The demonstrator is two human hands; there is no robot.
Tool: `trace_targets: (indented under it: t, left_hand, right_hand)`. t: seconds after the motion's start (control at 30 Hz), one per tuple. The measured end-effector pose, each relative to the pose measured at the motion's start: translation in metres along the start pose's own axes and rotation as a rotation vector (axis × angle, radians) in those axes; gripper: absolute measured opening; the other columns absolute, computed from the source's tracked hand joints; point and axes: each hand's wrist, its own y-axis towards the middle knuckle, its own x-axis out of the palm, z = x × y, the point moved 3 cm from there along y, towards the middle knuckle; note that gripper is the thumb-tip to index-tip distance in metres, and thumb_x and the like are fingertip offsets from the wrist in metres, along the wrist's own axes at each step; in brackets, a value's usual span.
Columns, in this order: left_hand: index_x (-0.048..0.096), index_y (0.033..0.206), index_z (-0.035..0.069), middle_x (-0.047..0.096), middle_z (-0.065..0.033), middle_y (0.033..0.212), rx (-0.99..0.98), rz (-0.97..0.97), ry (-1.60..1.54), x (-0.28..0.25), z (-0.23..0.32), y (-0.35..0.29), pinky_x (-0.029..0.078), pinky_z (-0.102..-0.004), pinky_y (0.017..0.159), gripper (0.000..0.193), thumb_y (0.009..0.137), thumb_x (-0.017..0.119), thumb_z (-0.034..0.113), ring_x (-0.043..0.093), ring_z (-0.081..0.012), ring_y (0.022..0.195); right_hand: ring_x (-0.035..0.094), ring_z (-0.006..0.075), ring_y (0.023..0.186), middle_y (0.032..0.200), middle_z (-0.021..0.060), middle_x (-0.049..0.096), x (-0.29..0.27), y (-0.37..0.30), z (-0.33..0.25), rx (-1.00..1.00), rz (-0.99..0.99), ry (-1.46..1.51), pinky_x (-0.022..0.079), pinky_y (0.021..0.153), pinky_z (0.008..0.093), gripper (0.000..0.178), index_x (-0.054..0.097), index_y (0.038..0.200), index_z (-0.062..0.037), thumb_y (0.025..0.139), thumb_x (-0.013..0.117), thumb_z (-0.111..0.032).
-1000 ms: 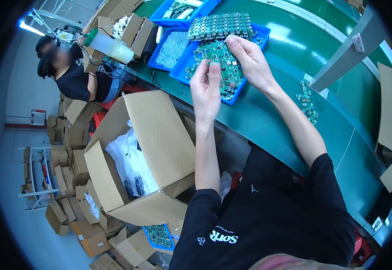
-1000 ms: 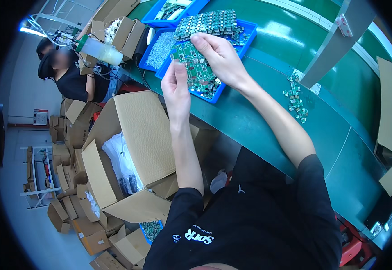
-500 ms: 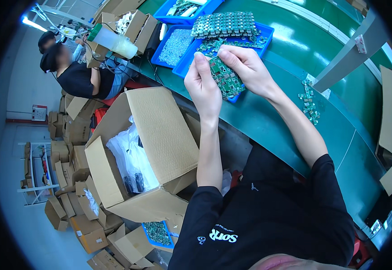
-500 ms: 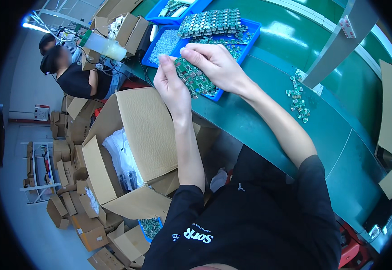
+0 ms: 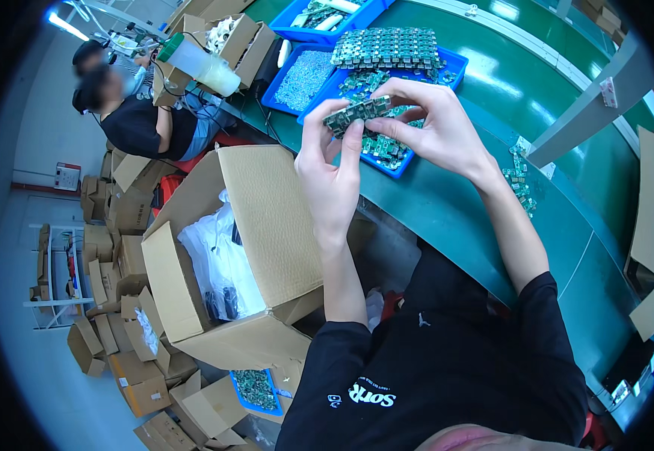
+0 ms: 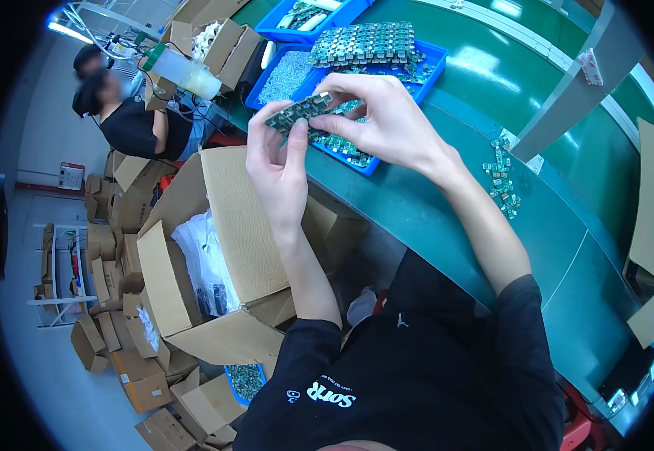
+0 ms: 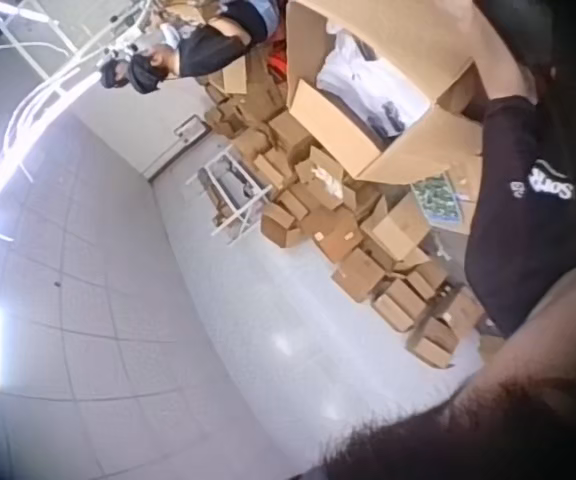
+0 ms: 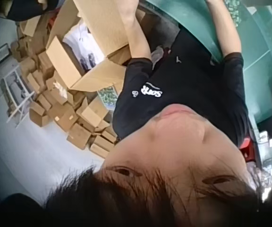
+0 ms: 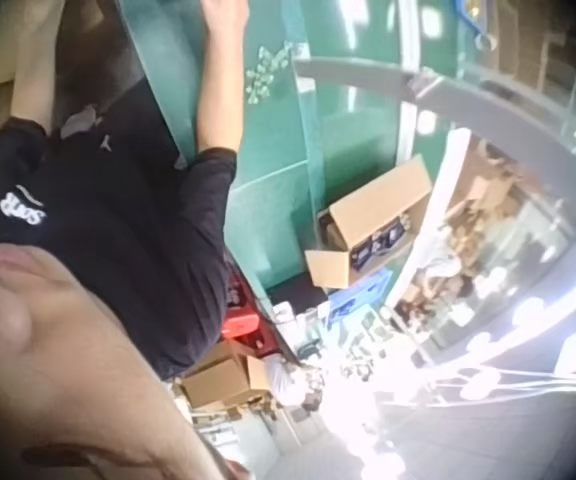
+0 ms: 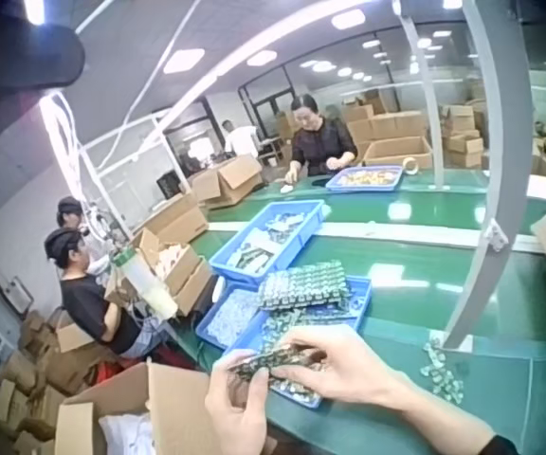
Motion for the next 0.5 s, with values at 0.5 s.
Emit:
trace_targets:
  t: [0.5]
  left_hand:
    - [0.057, 0.107, 0.001, 0.067, -0.0110, 0.090, 0.059, 0.200, 0.151, 0.012, 0.002, -0.002, 0.053, -0.0276, 0.067, 0.017, 0.092, 0.062, 0.005, 0.067, -0.0150, 0.081]
  right_hand:
    - [0.067, 0.0176, 0.081, 0.090, 0.0111, 0.068, 0.014, -0.007, -0.004, -0.083, 0.235, -0.135, 0.058, 0.071, 0.0313, 0.029, 0.063, 0.104, -0.0001, 0.078, 0.074, -0.005]
